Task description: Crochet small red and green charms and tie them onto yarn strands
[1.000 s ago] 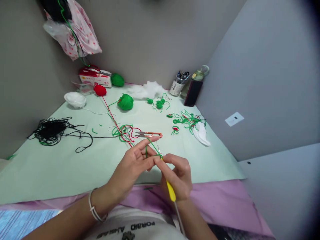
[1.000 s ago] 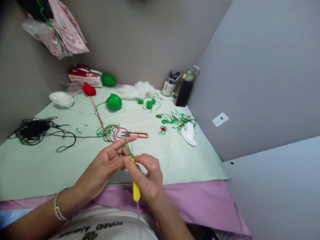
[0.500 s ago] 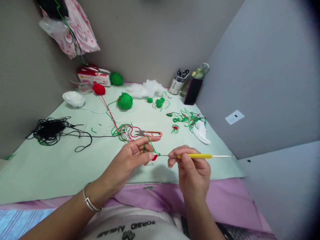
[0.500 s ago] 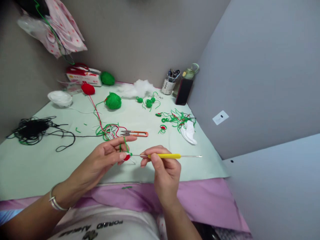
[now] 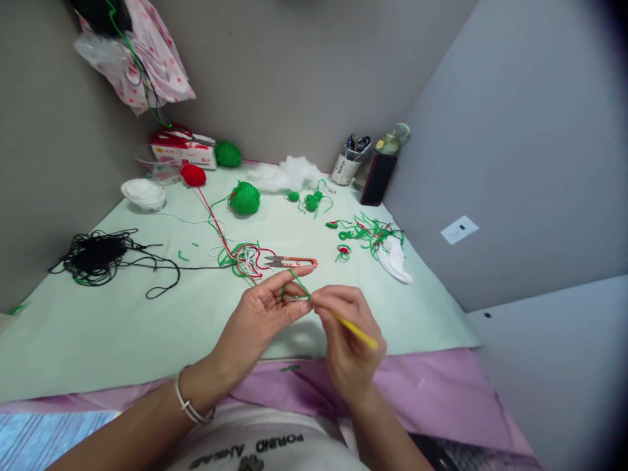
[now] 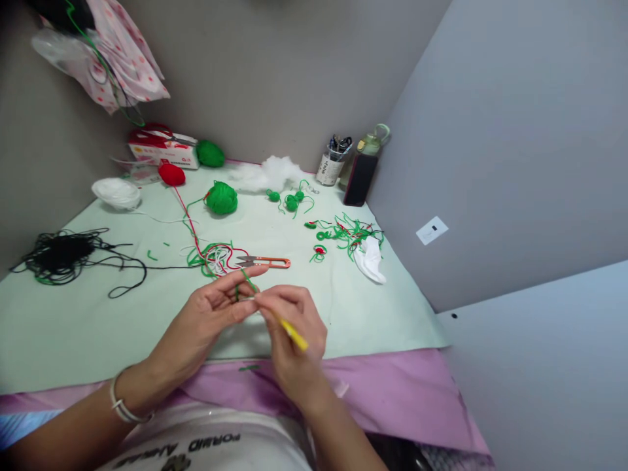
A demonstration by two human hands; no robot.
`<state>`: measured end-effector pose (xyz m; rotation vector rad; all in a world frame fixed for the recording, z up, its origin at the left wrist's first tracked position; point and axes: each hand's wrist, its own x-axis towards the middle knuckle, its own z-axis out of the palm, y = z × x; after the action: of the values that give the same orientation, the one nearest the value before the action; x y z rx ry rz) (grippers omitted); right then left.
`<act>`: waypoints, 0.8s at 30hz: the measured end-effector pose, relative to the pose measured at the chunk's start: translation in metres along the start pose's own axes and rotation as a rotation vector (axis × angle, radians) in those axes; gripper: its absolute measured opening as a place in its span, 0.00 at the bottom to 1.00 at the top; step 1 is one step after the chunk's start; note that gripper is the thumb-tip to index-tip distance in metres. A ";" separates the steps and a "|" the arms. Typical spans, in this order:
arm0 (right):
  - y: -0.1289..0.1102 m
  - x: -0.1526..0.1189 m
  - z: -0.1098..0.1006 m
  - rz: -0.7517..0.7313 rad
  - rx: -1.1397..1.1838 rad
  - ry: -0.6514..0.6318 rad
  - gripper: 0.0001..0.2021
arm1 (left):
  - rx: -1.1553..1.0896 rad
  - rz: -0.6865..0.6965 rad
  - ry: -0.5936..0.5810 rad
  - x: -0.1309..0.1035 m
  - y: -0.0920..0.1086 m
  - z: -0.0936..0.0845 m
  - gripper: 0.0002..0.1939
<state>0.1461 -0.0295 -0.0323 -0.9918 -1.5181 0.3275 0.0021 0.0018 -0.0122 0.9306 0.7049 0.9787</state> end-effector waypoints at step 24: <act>0.005 0.009 -0.005 0.385 0.499 0.035 0.08 | 0.062 -0.046 -0.037 -0.004 0.006 -0.002 0.20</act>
<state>0.1534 -0.0214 -0.0284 -0.8714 -1.1236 0.9097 -0.0038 0.0000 -0.0077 0.9804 0.7263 0.9014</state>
